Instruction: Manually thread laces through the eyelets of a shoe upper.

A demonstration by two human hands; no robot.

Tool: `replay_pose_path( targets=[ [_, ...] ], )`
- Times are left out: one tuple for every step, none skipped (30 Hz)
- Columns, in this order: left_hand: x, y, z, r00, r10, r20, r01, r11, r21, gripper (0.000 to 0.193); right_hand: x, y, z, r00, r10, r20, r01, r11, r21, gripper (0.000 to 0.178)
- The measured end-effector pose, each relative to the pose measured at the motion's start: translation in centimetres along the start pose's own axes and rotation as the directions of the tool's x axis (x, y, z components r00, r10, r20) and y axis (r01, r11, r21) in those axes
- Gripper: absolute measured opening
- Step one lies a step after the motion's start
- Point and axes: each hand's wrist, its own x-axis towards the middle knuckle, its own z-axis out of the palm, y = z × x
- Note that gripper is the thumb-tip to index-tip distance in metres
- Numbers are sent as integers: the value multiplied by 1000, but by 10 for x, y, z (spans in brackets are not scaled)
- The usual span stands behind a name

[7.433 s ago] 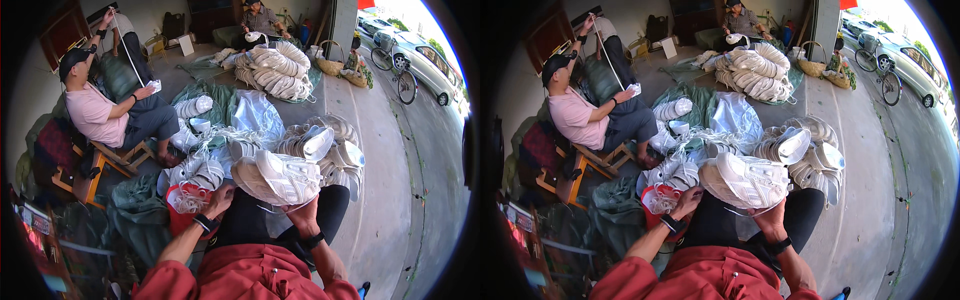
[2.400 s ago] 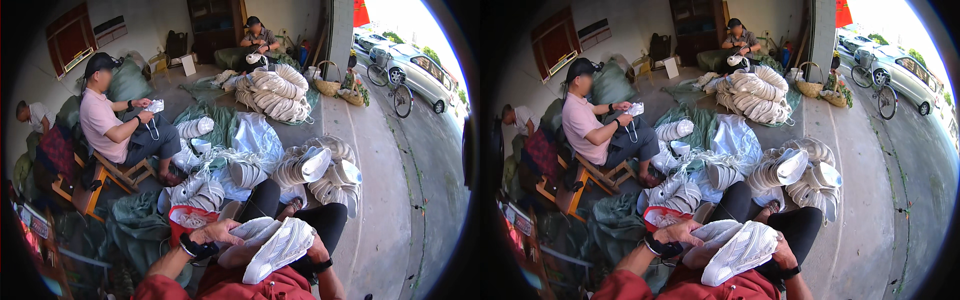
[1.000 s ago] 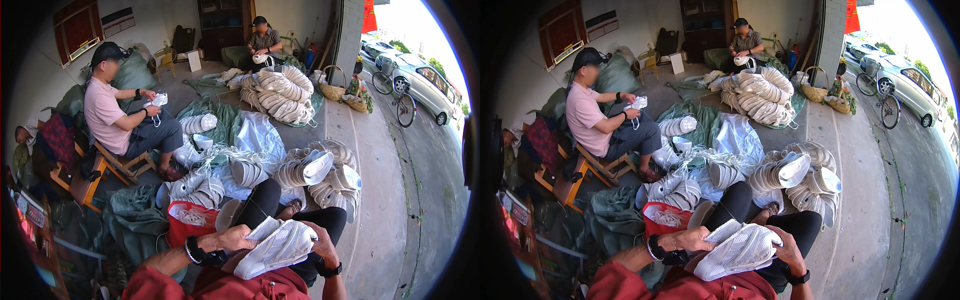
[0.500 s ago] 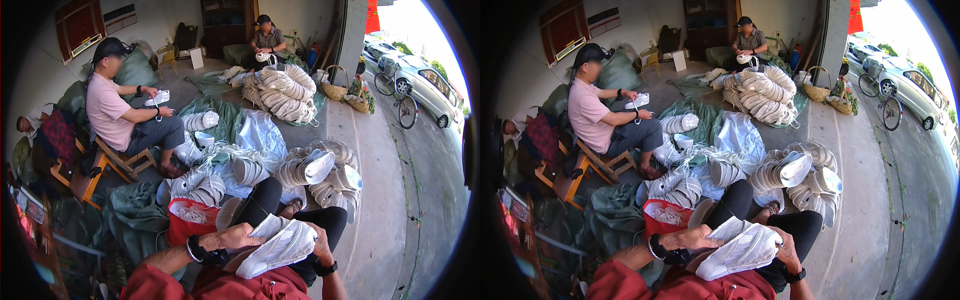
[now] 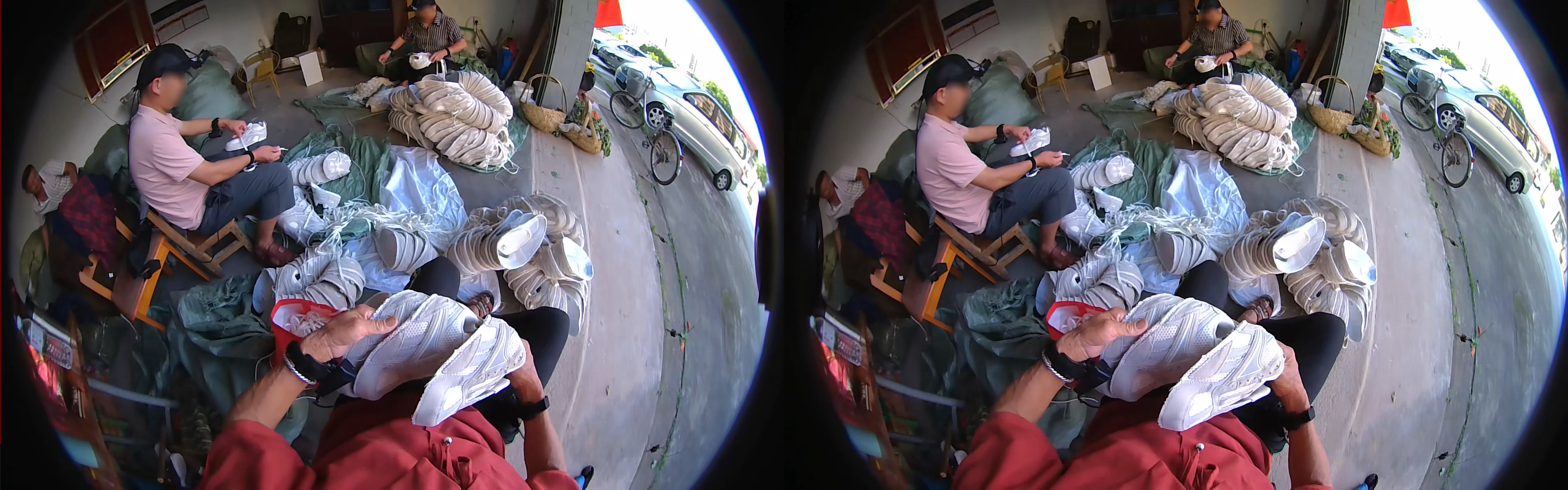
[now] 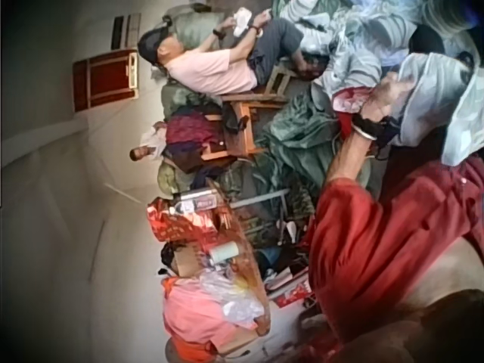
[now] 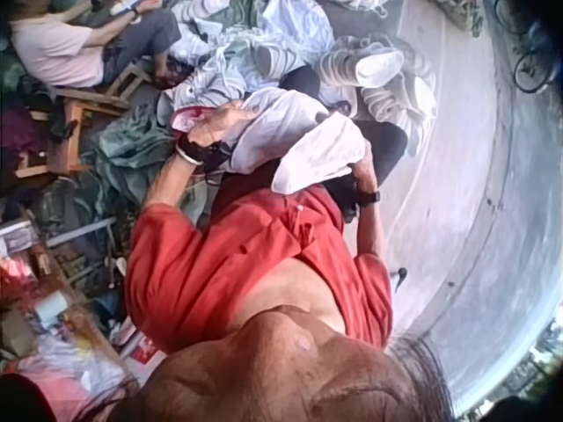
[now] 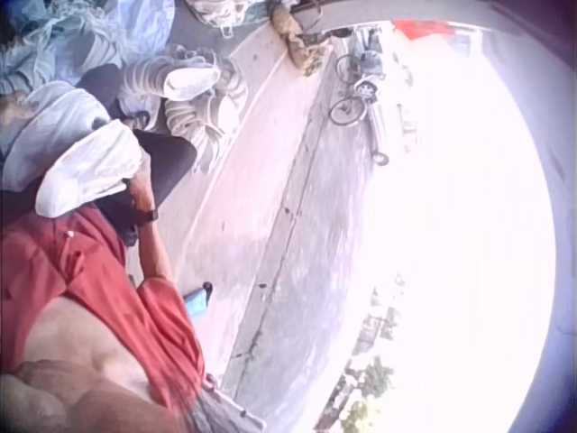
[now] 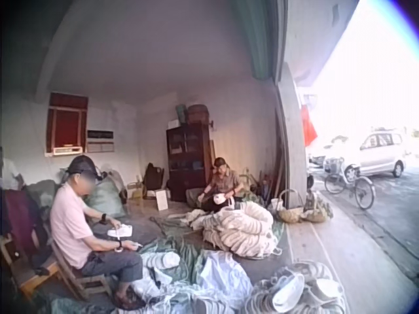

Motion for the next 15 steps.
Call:
replay_pose_path(
  targets=[
    [5,-3,-2,1000,-4,-16,3,997,-83,33,1,1,-2,1000,14,-2,-14,1000,14,33],
    [10,-7,-6,999,-9,-32,4,986,-165,32,2,2,-4,1000,28,-4,-27,999,28,33],
    [14,-11,-12,1000,-26,13,28,976,-217,34,3,2,-5,999,37,-29,-35,996,79,33],
    [17,-14,-17,998,-39,57,53,962,-267,36,6,3,-6,998,47,-52,-40,991,129,33],
    [19,-18,-21,993,-101,55,113,947,-301,39,9,2,-7,996,59,-74,-45,983,177,33],
    [20,-21,-24,994,-75,75,96,938,-333,41,13,-1,-10,994,77,-78,-58,974,218,34],
    [20,-24,-26,994,-48,101,79,938,-336,42,16,-5,-14,995,68,-73,-46,962,268,34],
    [19,-25,-27,994,-49,100,80,941,-330,42,22,-10,-17,993,83,-86,-55,956,289,34],
    [19,-27,-28,994,-43,100,74,941,-331,43,28,-14,-19,992,89,-95,-55,948,313,33],
    [19,-28,-27,995,-48,89,74,946,-314,42,34,-19,-20,996,37,-75,-22,979,203,34],
    [19,-29,-26,996,-45,79,67,950,-304,40,41,-23,-19,1000,10,-28,-5,988,151,35],
    [19,-31,-24,997,-14,73,36,952,-305,38,49,-24,-13,999,34,-12,-33,996,79,36],
    [24,-32,-22,993,-118,19,118,939,-323,38,58,-23,-6,999,1,37,-2,1000,24,37],
    [24,-34,-21,992,-84,91,112,924,-366,39,65,-21,6,995,-42,87,50,994,-93,38],
    [26,-36,-18,989,-91,116,130,912,-388,39,74,-17,19,982,11,186,-4,999,-40,38]
  ],
)
